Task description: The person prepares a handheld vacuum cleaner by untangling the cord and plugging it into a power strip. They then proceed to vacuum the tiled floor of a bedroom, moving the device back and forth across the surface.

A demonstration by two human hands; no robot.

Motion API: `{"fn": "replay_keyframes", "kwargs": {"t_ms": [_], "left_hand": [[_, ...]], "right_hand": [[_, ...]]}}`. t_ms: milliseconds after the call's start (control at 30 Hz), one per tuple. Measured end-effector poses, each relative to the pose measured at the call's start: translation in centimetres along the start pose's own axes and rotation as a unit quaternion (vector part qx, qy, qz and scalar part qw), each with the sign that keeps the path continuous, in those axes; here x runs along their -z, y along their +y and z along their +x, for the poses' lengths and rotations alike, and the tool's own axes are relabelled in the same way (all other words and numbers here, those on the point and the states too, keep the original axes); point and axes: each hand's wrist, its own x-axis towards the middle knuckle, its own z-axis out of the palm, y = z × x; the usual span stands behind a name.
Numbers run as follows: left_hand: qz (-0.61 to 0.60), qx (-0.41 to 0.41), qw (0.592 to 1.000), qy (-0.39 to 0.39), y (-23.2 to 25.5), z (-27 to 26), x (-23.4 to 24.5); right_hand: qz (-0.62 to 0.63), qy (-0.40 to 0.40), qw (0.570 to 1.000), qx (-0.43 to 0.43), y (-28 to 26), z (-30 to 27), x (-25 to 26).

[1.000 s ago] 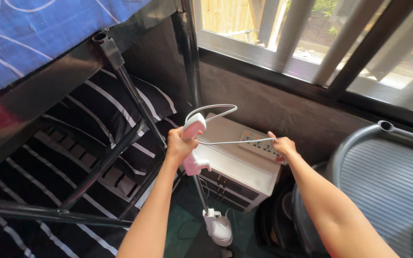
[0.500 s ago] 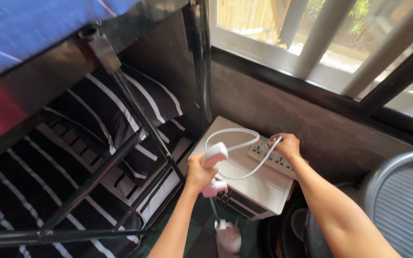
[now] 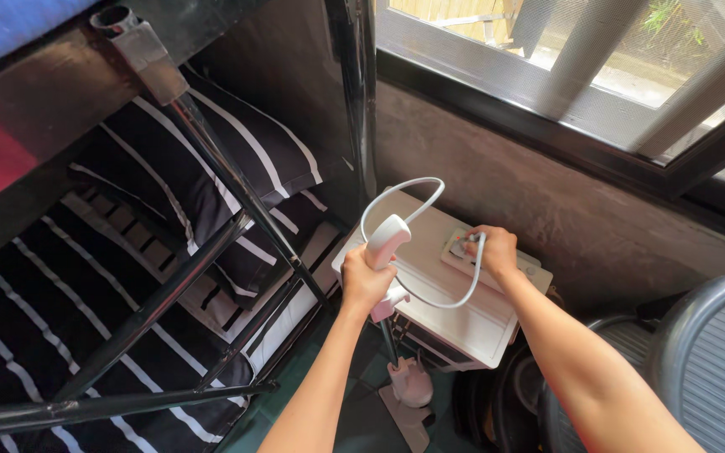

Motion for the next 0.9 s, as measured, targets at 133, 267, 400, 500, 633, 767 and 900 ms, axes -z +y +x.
{"fn": "replay_keyframes", "kwargs": {"t_ms": [133, 267, 400, 500, 633, 767, 900], "left_hand": [[-0.033, 0.003, 0.999, -0.008, 0.3, -0.1, 0.0], [-0.039, 0.018, 0.999, -0.018, -0.1, -0.2, 0.2], [-0.07, 0.008, 0.997, -0.019, 0.1, -0.8, -0.1], [-0.061, 0.004, 0.998, -0.034, 0.8, -1.9, 0.2], [-0.063, -0.061, 0.996, -0.002, 1.7, -3.0, 0.5], [-0.007, -0.064, 0.998, 0.005, 1.9, -4.1, -0.4], [0.009, -0.061, 0.996, 0.057, 1.3, -6.1, -1.7]], "right_hand": [[-0.156, -0.01, 0.984, 0.091, -0.8, -1.4, -0.3], [-0.167, -0.003, 0.985, 0.033, -1.4, -1.2, -1.6], [-0.152, 0.01, 0.988, 0.038, -0.1, 0.3, -2.8], [-0.105, 0.009, 0.994, 0.023, 1.9, -0.1, -2.6], [-0.125, 0.24, 0.963, 0.021, 3.6, -3.5, -2.9], [0.084, -0.16, 0.916, -0.359, 2.8, -9.8, -2.9], [0.058, -0.344, 0.908, -0.23, -4.7, -17.1, -3.3]]}}
